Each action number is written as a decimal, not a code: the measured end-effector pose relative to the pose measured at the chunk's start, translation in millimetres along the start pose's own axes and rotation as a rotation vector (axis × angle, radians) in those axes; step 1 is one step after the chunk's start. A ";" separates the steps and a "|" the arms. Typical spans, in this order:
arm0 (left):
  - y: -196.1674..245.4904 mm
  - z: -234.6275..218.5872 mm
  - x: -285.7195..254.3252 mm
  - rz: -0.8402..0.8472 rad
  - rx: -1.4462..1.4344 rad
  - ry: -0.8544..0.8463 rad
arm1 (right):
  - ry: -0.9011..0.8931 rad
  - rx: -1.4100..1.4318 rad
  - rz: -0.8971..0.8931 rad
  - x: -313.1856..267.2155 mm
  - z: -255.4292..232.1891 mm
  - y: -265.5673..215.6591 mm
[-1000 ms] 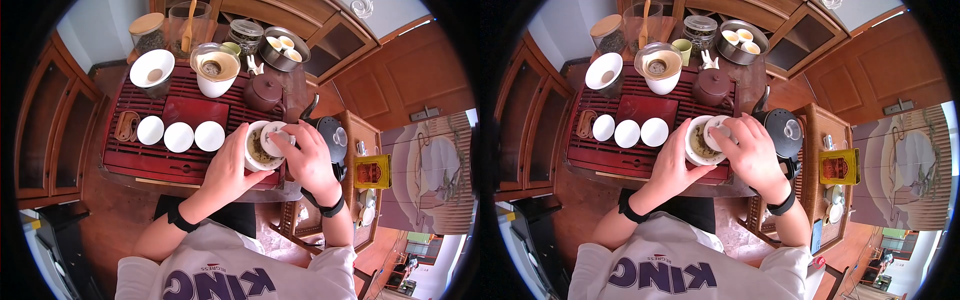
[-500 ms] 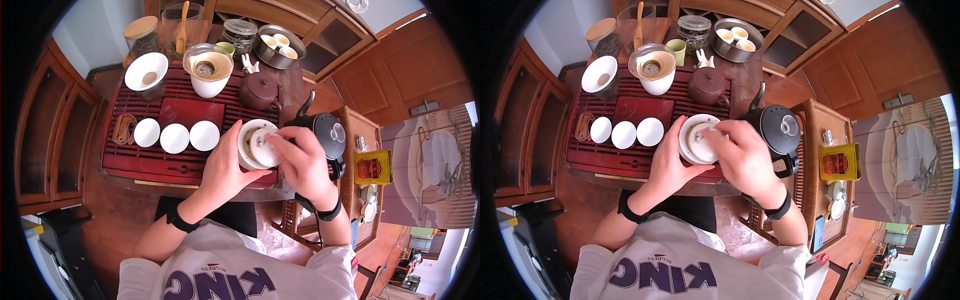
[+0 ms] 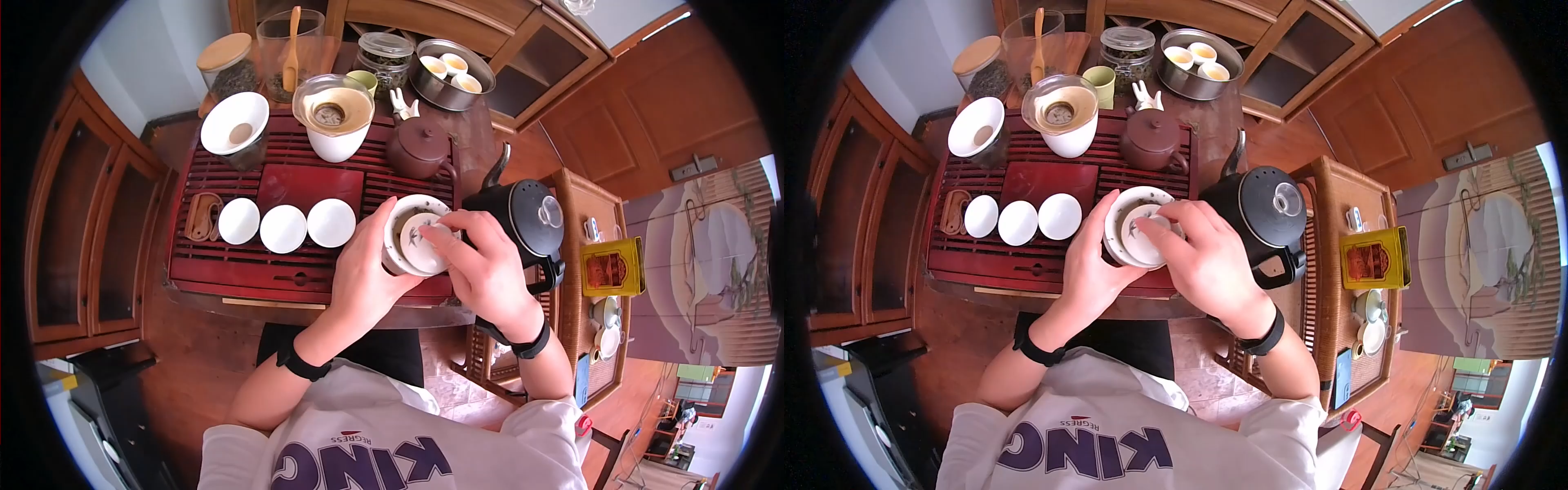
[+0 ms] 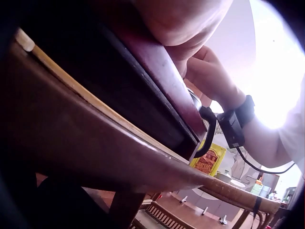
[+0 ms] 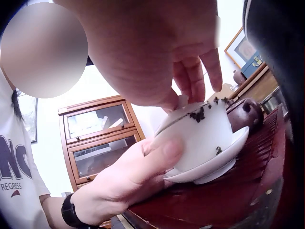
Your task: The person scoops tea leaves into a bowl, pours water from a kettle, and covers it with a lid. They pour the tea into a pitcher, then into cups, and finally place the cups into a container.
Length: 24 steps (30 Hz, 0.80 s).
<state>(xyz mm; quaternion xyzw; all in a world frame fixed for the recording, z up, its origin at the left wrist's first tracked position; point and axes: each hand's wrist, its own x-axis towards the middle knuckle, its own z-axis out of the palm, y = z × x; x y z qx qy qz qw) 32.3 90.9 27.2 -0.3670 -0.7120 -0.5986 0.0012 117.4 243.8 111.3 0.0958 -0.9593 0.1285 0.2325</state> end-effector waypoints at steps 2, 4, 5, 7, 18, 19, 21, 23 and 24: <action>-0.1 -1.0 -0.3 -0.005 -0.013 -0.006 | 0.008 -0.015 0.006 -1.3 -3.6 3.5; -0.6 -1.7 -0.8 -0.009 -0.026 -0.009 | 0.037 -0.085 0.021 -2.8 -7.7 8.5; -0.9 -1.7 -1.3 -0.004 -0.019 -0.008 | 0.041 -0.086 0.040 -3.6 -9.6 11.1; -1.5 -2.4 -1.9 0.000 -0.012 -0.007 | 0.055 -0.106 0.063 -4.5 -14.0 15.8; 0.8 -5.5 -1.5 0.026 0.024 -0.015 | 0.007 -0.001 -0.120 8.0 7.8 -0.5; 0.5 -5.6 -1.4 0.027 0.024 -0.017 | -0.008 0.009 -0.114 8.2 8.8 -0.3; 0.0 -5.2 -1.4 0.023 0.006 -0.020 | -0.024 0.018 -0.107 8.5 9.1 1.2; 0.6 -6.3 -2.2 -0.025 -0.020 -0.040 | -0.044 -0.041 -0.115 7.8 7.2 4.3; 0.7 -6.6 -2.6 -0.073 -0.046 -0.058 | -0.044 -0.042 -0.114 7.2 6.0 4.9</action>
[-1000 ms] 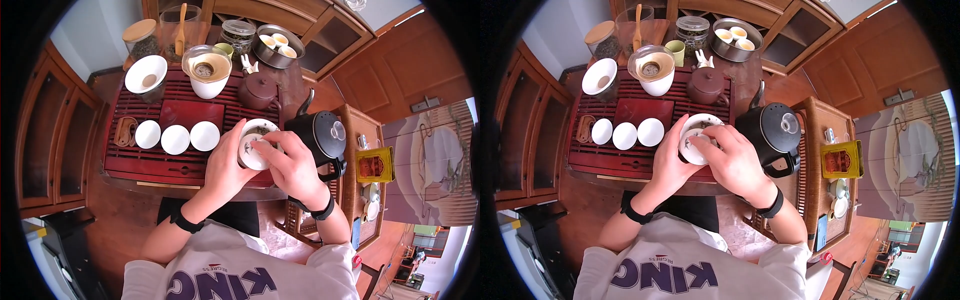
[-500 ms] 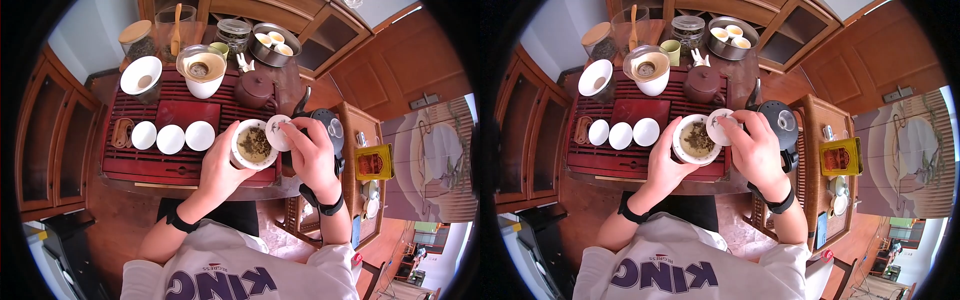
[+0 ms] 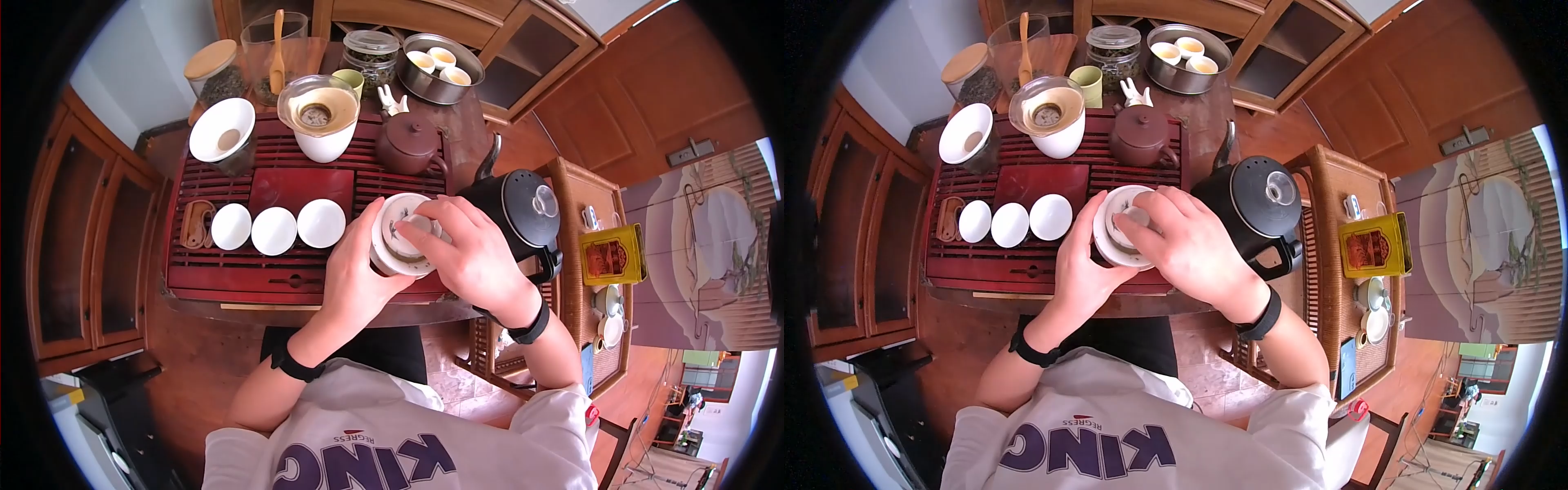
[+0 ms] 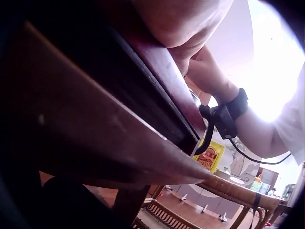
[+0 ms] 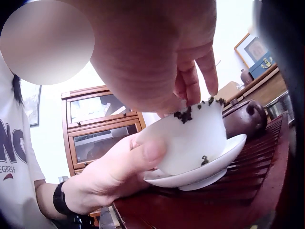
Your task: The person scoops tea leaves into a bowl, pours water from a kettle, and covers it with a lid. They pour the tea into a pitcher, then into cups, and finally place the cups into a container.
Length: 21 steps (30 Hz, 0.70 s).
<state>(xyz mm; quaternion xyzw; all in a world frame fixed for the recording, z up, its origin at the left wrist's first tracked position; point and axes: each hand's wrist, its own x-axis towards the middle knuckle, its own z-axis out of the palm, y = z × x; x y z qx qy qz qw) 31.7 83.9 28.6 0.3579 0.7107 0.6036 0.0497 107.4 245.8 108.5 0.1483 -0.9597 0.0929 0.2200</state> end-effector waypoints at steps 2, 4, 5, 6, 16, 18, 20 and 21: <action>-2.5 1.4 -0.7 0.007 0.001 0.001 | -0.008 -0.038 -0.019 -1.4 -2.1 1.0; -3.2 1.6 -1.1 0.014 0.004 0.003 | -0.005 -0.059 -0.024 -1.7 -2.8 2.4; -2.6 1.2 -1.0 0.018 0.022 0.003 | -0.001 -0.080 -0.030 -1.6 -3.3 3.5; -2.1 1.1 -0.9 0.022 0.041 0.004 | -0.001 -0.080 -0.029 -1.4 -4.3 5.1; -3.8 2.8 0.6 0.106 0.055 0.041 | -0.005 -0.150 0.127 -5.5 -28.2 16.5; -6.8 3.5 -0.1 0.111 0.039 0.034 | 0.028 -0.139 0.148 -6.9 -30.2 13.8; -7.1 2.9 0.2 0.114 0.051 0.036 | 0.059 -0.023 0.150 -5.8 -34.1 5.0; -6.6 2.7 -0.1 0.117 0.063 0.034 | 0.055 0.023 0.121 -6.1 -32.4 -0.2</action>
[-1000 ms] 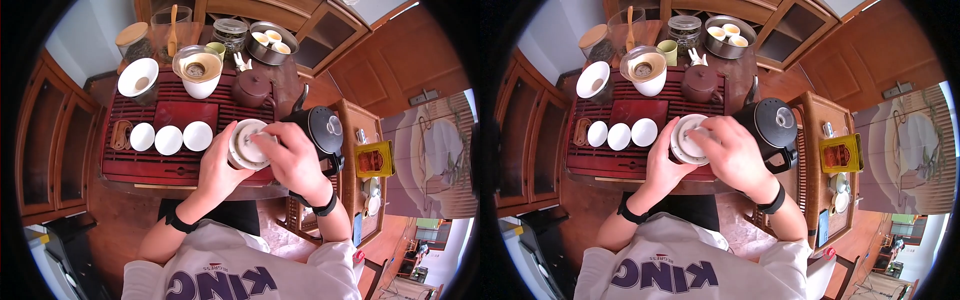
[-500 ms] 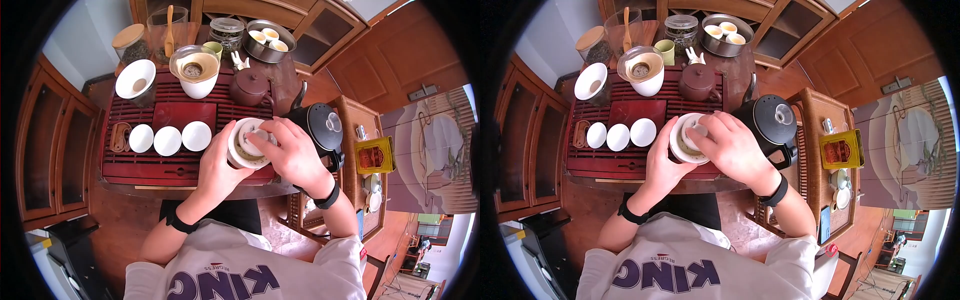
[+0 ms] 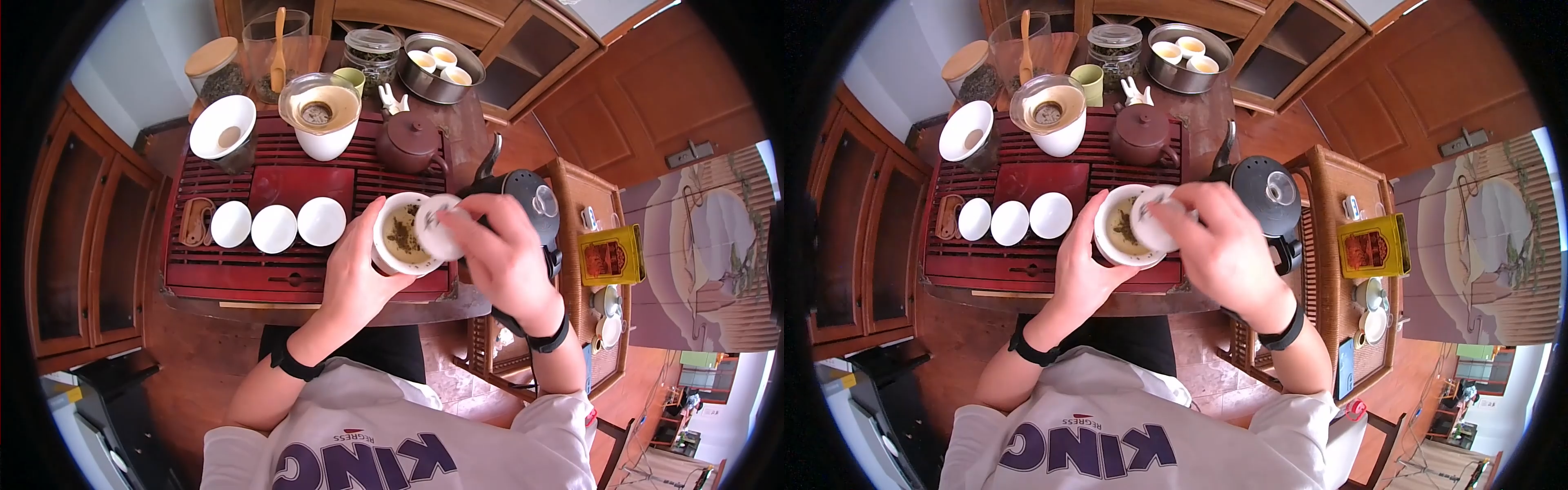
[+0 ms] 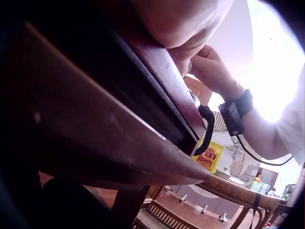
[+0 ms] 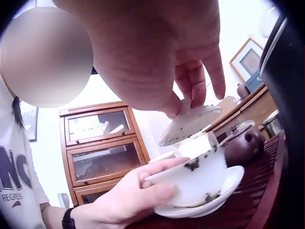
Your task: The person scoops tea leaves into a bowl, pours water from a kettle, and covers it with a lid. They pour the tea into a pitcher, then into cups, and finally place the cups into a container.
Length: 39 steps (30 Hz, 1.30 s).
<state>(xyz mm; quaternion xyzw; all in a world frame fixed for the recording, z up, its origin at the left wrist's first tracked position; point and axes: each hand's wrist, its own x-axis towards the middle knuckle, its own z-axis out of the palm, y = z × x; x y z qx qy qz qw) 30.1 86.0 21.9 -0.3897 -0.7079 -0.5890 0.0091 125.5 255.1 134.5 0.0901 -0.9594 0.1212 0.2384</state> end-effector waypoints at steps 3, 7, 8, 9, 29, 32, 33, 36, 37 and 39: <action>4.8 -2.0 0.6 -0.027 0.001 -0.016 | -0.064 0.001 -0.108 -3.9 8.8 -9.7; 2.0 -1.3 0.1 -0.021 -0.006 -0.018 | -0.099 -0.002 -0.103 -11.5 13.1 -6.8; 2.2 -1.5 0.2 -0.022 -0.004 -0.016 | -0.099 -0.001 -0.106 -12.8 12.3 -5.1; 2.7 -1.3 0.4 -0.020 -0.006 -0.013 | -0.105 -0.027 -0.101 -14.2 10.7 -2.9; 5.1 -1.4 0.9 -0.002 0.015 -0.003 | -0.056 -0.007 -0.099 11.6 26.4 -1.4; 5.7 -1.9 0.1 -0.083 -0.036 -0.032 | -0.065 -0.009 -0.074 12.1 26.0 1.1; 4.1 -1.3 -0.2 -0.076 -0.036 -0.031 | -0.066 -0.009 -0.076 10.9 24.9 2.9; 3.6 -1.5 1.1 -0.030 -0.010 -0.015 | -0.061 -0.083 -0.050 5.1 17.3 9.5; 3.7 -1.6 1.3 0.011 0.016 0.001 | -0.063 -0.083 -0.050 3.9 13.3 11.4; 1.9 -1.1 0.4 0.010 0.012 -0.001 | -0.070 -0.145 0.002 2.1 5.6 15.7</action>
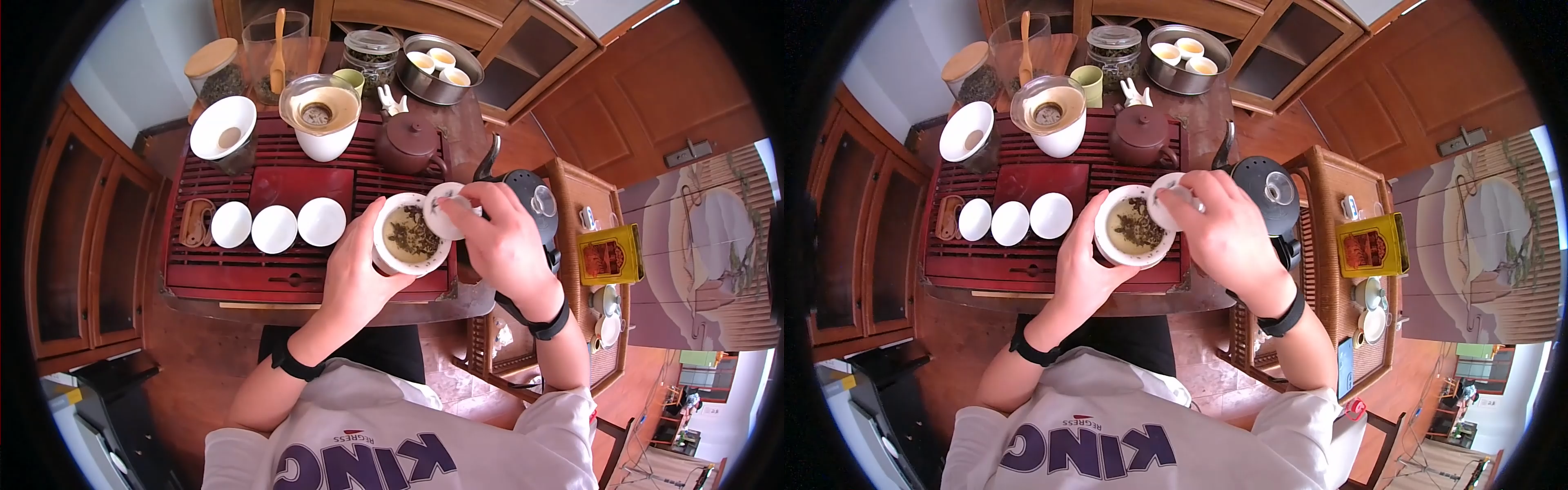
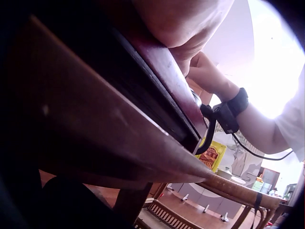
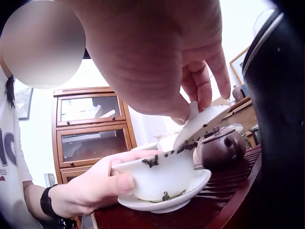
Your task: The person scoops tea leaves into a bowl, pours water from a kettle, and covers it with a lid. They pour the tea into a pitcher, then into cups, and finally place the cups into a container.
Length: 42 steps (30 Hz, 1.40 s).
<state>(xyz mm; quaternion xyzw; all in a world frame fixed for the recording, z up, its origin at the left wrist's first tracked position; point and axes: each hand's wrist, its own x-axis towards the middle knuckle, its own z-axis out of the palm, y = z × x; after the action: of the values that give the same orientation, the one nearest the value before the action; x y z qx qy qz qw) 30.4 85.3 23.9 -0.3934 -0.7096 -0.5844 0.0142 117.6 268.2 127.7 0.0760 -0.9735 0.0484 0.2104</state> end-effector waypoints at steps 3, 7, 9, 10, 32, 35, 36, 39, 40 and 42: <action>1.0 -0.5 0.1 0.002 0.008 0.002 | 0.031 0.001 0.029 -1.3 -4.5 -0.4; 0.5 1.3 1.6 0.020 -0.005 0.010 | 0.052 0.115 -0.010 3.6 -4.5 -17.7; 0.5 1.3 1.3 0.021 -0.004 0.009 | 0.034 0.157 -0.039 5.1 2.4 -24.5; 0.7 1.1 1.3 0.021 -0.003 0.011 | 0.035 0.157 -0.039 5.2 6.8 -25.9; -0.2 -0.2 -0.1 0.024 -0.018 -0.021 | -0.006 0.291 0.060 6.5 12.2 -17.5; 3.8 -1.7 0.2 -0.083 -0.029 -0.075 | -0.164 0.266 -0.009 11.2 15.1 -18.1; 2.8 -1.4 -0.3 -0.075 -0.023 -0.081 | -0.153 0.266 -0.006 13.7 15.2 -18.3; -3.2 -1.9 -4.0 -0.013 0.040 -0.078 | -0.300 0.289 -0.001 21.4 18.3 -14.6; -1.7 -4.4 -4.1 -0.002 0.047 -0.082 | -0.286 0.287 0.000 23.9 17.1 -14.4; 2.3 -7.2 -4.4 -0.015 0.036 -0.135 | -0.384 0.325 0.014 29.2 14.7 -13.8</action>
<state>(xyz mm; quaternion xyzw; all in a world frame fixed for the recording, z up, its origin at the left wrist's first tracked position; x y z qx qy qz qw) 31.7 76.9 26.0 -0.4264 -0.7223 -0.5436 -0.0310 87.7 249.1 127.5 0.1098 -0.9756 0.1902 0.0063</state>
